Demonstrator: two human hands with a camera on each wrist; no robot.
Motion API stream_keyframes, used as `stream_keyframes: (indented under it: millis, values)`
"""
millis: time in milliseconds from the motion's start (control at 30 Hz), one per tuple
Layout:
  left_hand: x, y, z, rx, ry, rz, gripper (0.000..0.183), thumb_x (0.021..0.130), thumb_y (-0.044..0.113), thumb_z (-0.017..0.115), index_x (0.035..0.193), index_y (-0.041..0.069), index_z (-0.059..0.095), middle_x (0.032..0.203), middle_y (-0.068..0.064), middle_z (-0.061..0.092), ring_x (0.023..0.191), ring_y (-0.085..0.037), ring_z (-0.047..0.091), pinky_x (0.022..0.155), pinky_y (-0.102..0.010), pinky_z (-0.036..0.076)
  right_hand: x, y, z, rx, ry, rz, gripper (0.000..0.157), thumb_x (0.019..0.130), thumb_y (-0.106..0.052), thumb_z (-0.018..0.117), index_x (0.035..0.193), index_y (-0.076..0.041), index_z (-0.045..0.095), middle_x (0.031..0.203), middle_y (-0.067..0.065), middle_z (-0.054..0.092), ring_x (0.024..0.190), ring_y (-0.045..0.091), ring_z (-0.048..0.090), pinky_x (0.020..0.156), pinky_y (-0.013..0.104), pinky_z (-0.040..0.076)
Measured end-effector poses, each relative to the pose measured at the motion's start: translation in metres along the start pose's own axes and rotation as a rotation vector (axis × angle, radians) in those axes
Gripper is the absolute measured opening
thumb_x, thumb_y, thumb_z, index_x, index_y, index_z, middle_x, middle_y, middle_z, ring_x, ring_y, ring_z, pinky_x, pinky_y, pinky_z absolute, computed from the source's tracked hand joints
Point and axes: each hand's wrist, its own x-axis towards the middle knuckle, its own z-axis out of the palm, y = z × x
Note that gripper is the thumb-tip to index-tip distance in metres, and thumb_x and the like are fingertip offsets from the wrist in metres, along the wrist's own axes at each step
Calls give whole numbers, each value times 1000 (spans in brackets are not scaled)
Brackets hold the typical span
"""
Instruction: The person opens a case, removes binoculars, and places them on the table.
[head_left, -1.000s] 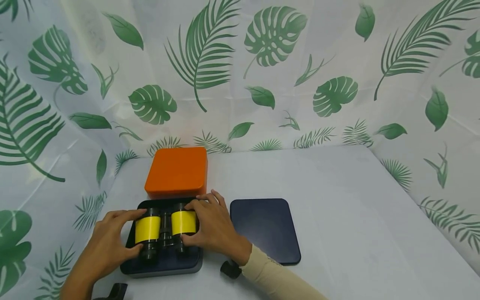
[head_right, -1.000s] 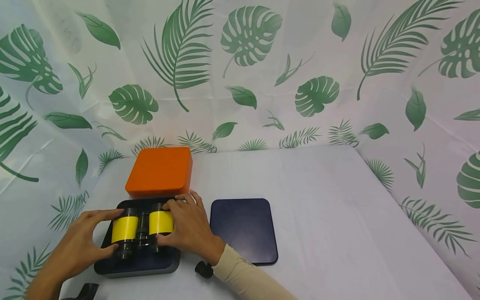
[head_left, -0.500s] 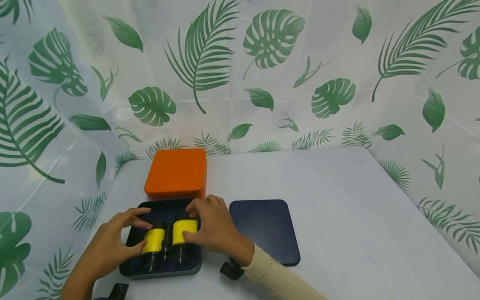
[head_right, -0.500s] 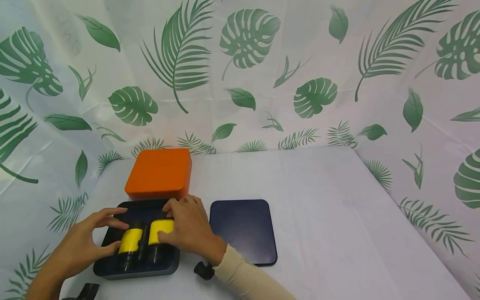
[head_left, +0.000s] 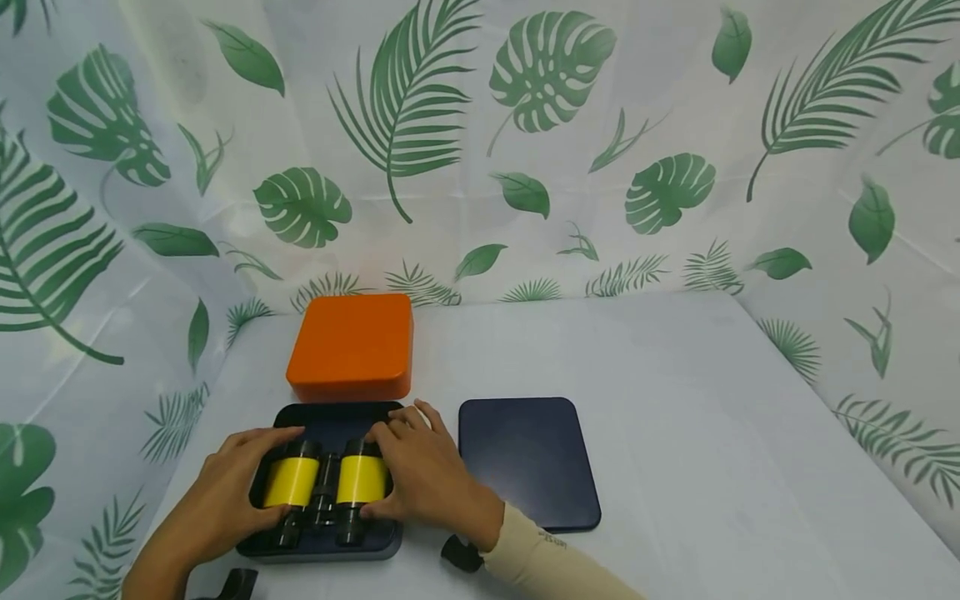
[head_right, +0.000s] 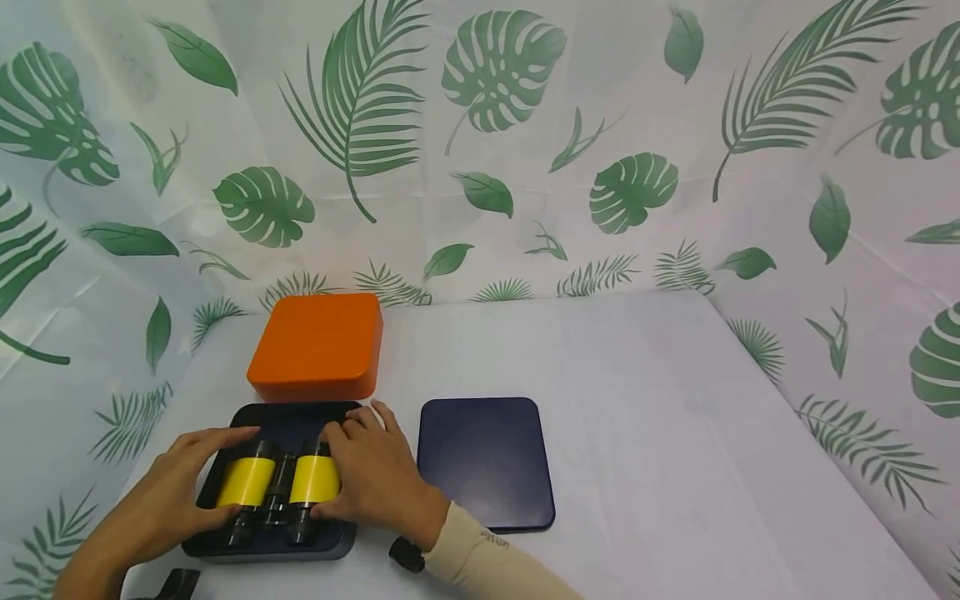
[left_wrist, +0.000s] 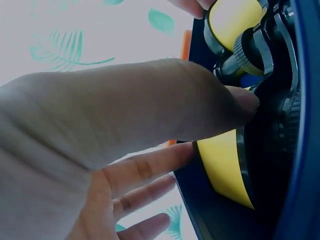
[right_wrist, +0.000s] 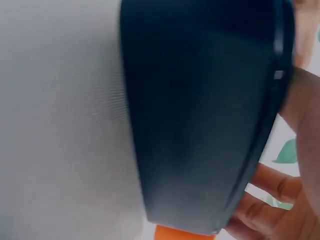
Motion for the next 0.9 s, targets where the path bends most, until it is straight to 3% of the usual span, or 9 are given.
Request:
stream_keyframes:
  millis: [200,533,900]
  values:
    - [2,-6,3,-6,3,0,99,68,22,101,155,18,52,154,-22,56,141,-52,43,106,-77,34,3,4,6,-56,98,37,72,77,-58,89,133,-24,60,125,-6,74,139,20,54,130,50,28]
    - [5,-10,7,-71,7,-21,103,68,17,99,157,20,48,154,-20,55,136,-50,48,104,-79,38,10,9,8,22,66,44,73,74,-49,92,133,-21,60,124,-5,76,145,20,49,133,51,22]
    - [3,-3,6,2,45,-41,104,59,15,102,151,21,55,144,-16,63,125,-44,49,102,-65,34,9,9,7,108,125,12,64,73,-48,90,125,-22,65,120,-8,75,114,13,58,129,47,30]
